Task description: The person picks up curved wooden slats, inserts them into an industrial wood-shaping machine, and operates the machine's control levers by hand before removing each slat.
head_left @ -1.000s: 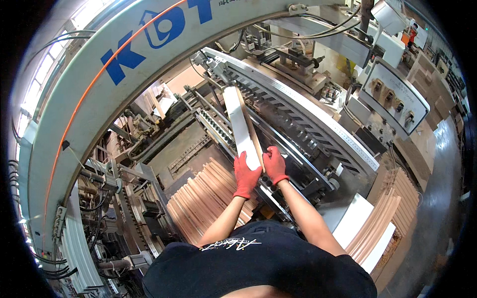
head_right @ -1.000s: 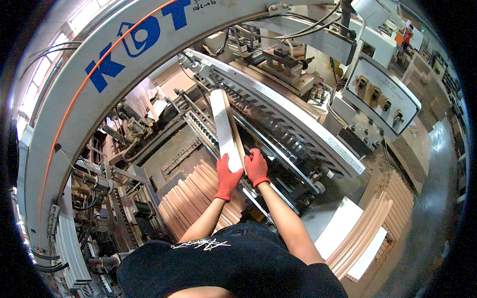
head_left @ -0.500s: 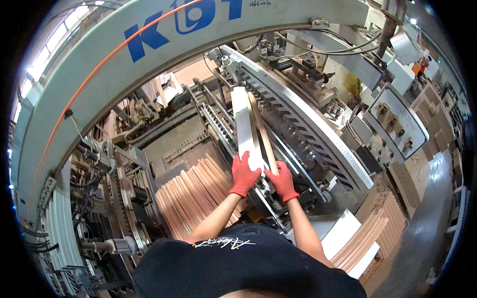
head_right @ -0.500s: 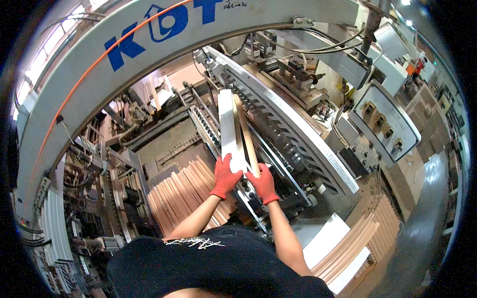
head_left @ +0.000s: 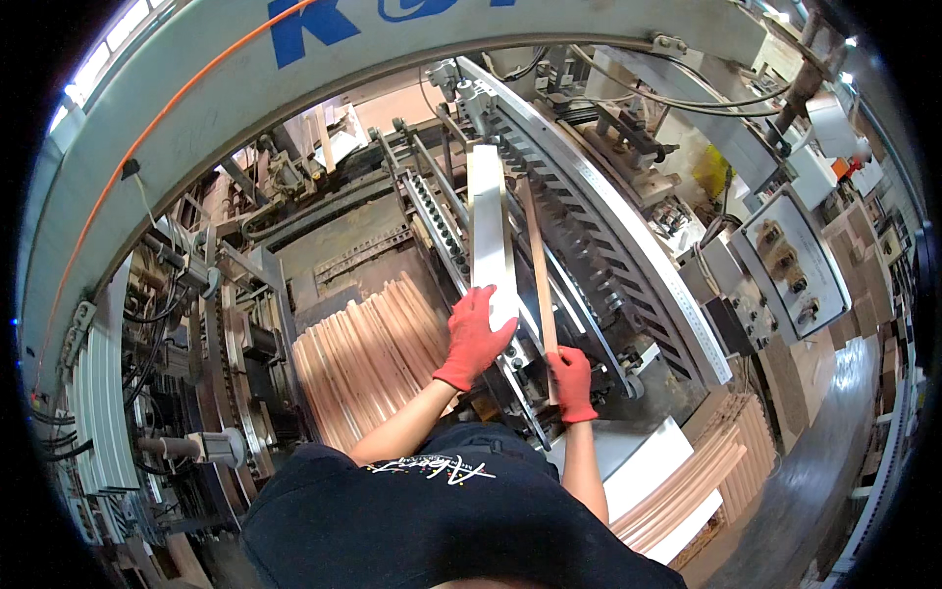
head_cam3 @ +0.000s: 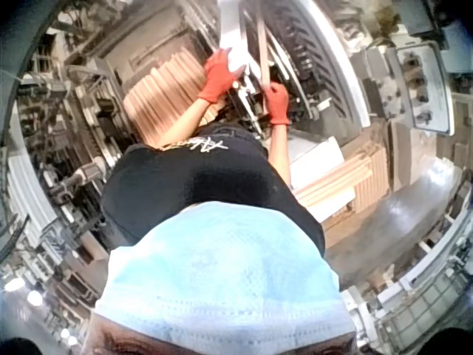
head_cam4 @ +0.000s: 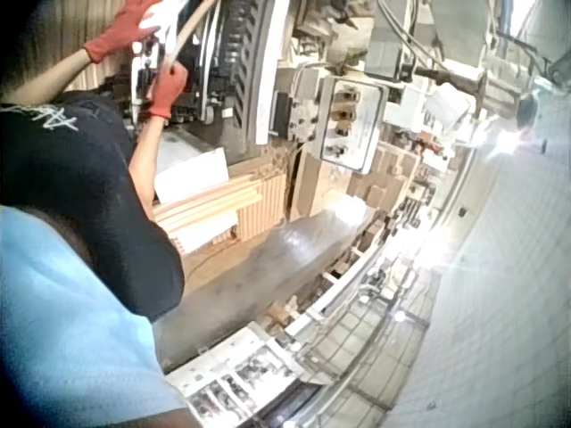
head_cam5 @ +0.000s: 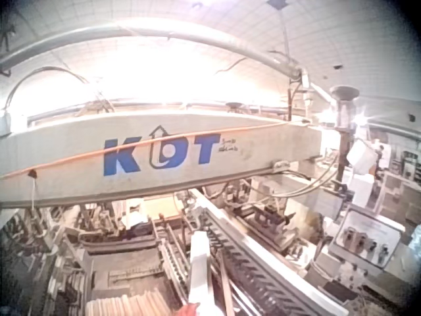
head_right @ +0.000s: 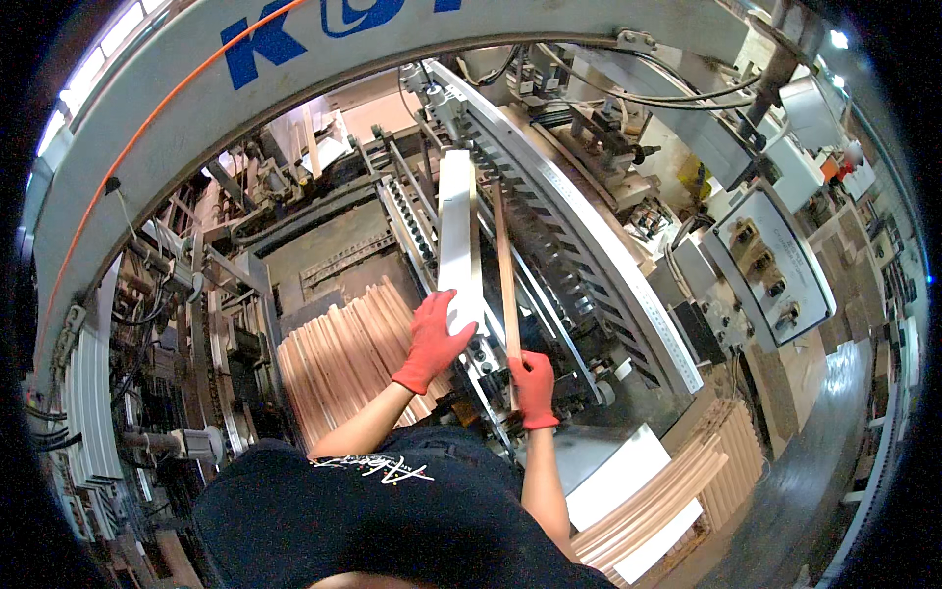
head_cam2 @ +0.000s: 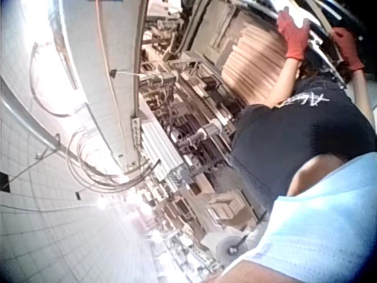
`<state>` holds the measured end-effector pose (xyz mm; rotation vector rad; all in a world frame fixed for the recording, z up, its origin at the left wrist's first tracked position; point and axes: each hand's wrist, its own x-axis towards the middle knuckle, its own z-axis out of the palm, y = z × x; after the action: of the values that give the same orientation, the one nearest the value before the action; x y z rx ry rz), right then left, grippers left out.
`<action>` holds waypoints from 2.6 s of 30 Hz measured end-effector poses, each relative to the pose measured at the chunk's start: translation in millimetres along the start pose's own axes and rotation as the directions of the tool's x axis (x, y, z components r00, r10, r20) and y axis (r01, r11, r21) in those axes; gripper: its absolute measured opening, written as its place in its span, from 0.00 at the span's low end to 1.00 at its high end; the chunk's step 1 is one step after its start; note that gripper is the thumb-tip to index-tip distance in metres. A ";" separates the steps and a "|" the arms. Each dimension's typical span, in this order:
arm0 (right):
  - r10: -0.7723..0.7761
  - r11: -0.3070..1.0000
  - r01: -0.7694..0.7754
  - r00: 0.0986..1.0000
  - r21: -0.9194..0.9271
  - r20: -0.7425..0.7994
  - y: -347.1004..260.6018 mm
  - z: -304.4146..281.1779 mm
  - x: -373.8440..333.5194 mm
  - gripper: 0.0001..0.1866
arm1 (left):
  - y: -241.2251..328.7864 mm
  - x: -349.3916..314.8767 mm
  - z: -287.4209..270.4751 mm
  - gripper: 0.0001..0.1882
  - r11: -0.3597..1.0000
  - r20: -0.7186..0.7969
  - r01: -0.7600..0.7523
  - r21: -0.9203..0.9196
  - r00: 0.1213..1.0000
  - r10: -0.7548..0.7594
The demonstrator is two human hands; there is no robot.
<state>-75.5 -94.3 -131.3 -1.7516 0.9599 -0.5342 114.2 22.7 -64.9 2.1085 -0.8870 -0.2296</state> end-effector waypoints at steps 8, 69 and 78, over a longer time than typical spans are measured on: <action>-0.068 0.302 -0.598 0.763 0.742 0.642 -98.5 -30.4 -66.1 0.26 | 19.3 -18.2 -11.0 0.31 0.368 0.551 0.461 -0.807 0.813 0.189; -0.587 0.299 0.802 0.581 -0.517 0.563 29.8 -0.8 -67.2 0.26 | -396.5 -177.7 82.2 0.14 0.309 -0.604 0.951 -0.020 0.234 -0.762; -0.417 0.373 0.891 0.411 -0.259 0.811 -31.8 65.9 -14.7 0.26 | -422.1 -126.5 97.9 0.22 0.002 -0.410 0.992 -0.126 -0.051 -0.911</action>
<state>-24.6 -39.9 -125.7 -2.7965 -0.2846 -0.0149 195.4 222.1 -461.5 2.4577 1.1616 -0.4178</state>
